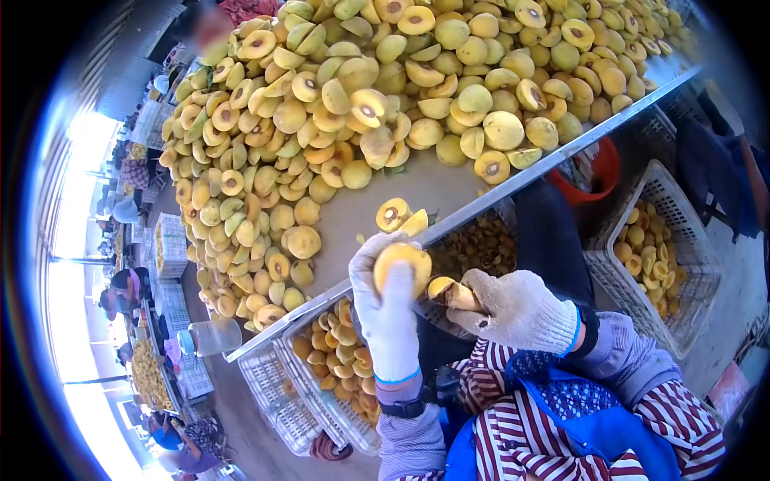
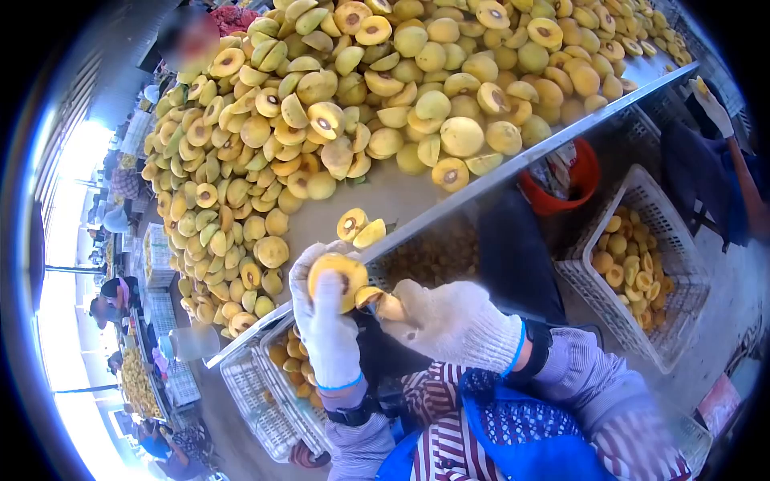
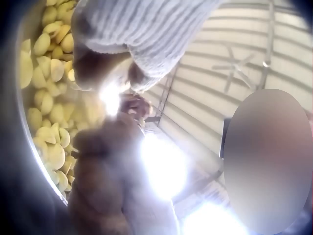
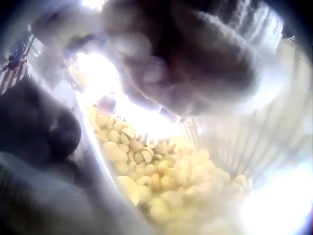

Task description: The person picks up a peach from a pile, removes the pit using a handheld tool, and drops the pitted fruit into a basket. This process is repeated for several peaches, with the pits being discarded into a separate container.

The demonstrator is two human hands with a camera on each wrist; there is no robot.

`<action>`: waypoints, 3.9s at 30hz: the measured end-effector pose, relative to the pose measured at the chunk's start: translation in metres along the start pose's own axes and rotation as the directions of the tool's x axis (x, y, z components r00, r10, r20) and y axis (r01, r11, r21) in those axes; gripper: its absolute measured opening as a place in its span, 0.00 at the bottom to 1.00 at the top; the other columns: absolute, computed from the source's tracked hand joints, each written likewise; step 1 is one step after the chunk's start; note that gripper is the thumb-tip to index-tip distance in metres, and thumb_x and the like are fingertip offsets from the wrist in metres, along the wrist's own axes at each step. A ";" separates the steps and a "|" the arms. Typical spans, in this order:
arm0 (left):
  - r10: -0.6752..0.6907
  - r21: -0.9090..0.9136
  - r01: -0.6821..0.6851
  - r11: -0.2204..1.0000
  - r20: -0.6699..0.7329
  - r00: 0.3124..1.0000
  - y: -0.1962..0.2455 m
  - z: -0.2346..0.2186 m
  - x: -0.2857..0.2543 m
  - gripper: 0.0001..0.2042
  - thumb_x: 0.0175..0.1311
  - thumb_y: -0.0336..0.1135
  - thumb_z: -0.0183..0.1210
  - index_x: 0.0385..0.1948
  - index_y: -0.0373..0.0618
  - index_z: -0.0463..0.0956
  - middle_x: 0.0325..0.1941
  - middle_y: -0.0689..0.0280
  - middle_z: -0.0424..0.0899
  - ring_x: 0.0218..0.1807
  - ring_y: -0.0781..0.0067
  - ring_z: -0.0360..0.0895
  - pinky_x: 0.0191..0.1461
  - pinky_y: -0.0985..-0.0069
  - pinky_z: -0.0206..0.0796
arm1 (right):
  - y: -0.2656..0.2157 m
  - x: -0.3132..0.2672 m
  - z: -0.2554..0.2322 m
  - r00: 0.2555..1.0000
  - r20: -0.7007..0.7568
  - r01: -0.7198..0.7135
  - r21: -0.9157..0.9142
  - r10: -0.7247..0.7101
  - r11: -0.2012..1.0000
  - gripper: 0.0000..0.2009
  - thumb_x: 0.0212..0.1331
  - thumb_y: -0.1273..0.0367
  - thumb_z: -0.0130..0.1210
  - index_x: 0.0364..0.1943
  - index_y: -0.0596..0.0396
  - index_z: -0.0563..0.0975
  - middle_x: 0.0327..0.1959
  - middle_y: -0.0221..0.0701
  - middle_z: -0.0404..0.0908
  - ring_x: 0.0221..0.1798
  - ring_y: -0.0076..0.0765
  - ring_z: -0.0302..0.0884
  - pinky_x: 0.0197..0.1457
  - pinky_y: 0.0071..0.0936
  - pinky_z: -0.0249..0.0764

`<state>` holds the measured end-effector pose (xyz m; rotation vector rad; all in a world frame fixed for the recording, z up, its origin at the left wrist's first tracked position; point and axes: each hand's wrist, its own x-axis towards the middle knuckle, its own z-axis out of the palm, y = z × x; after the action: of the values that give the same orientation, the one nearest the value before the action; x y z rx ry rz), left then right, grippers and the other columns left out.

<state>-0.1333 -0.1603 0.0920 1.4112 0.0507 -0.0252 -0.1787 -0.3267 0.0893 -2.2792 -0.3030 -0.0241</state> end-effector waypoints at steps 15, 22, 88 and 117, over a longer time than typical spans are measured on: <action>-0.086 -0.359 0.160 0.920 0.212 0.974 -0.007 -0.014 -0.025 0.28 0.59 0.38 0.65 0.60 0.42 0.66 0.59 0.49 0.75 0.57 0.55 0.78 0.54 0.65 0.76 | -0.002 -0.001 -0.022 0.979 0.038 -0.201 0.283 0.198 0.938 0.16 0.59 0.54 0.61 0.40 0.48 0.74 0.20 0.40 0.77 0.25 0.52 0.79 0.27 0.40 0.73; 0.360 0.489 -0.379 0.786 0.136 0.923 0.016 0.005 -0.018 0.16 0.63 0.27 0.59 0.50 0.39 0.68 0.57 0.52 0.76 0.52 0.67 0.78 0.56 0.67 0.73 | 0.000 -0.007 -0.005 0.994 -0.073 0.060 -0.277 -0.084 0.959 0.15 0.59 0.54 0.60 0.28 0.47 0.71 0.10 0.29 0.69 0.12 0.38 0.73 0.14 0.33 0.65; 0.557 0.145 -0.759 0.634 0.595 0.579 0.013 0.045 -0.008 0.13 0.63 0.38 0.61 0.42 0.39 0.81 0.46 0.52 0.84 0.46 0.55 0.84 0.48 0.69 0.76 | 0.018 -0.045 -0.027 0.669 0.696 -0.743 0.617 -0.260 -0.260 0.15 0.67 0.58 0.55 0.31 0.57 0.74 0.10 0.23 0.66 0.07 0.19 0.59 0.07 0.18 0.55; 0.303 0.991 0.014 0.133 -0.054 0.952 -0.037 -0.130 -0.007 0.14 0.66 0.39 0.58 0.43 0.37 0.81 0.51 0.56 0.82 0.55 0.61 0.77 0.62 0.68 0.65 | 0.035 -0.014 -0.021 0.585 0.810 -0.806 0.587 -0.042 0.073 0.16 0.60 0.56 0.62 0.34 0.56 0.75 0.18 0.22 0.71 0.15 0.14 0.65 0.15 0.14 0.58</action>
<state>-0.1445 -0.0377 0.0352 2.8317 0.1133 0.3723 -0.1830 -0.3677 0.0764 -0.8049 0.0922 1.0838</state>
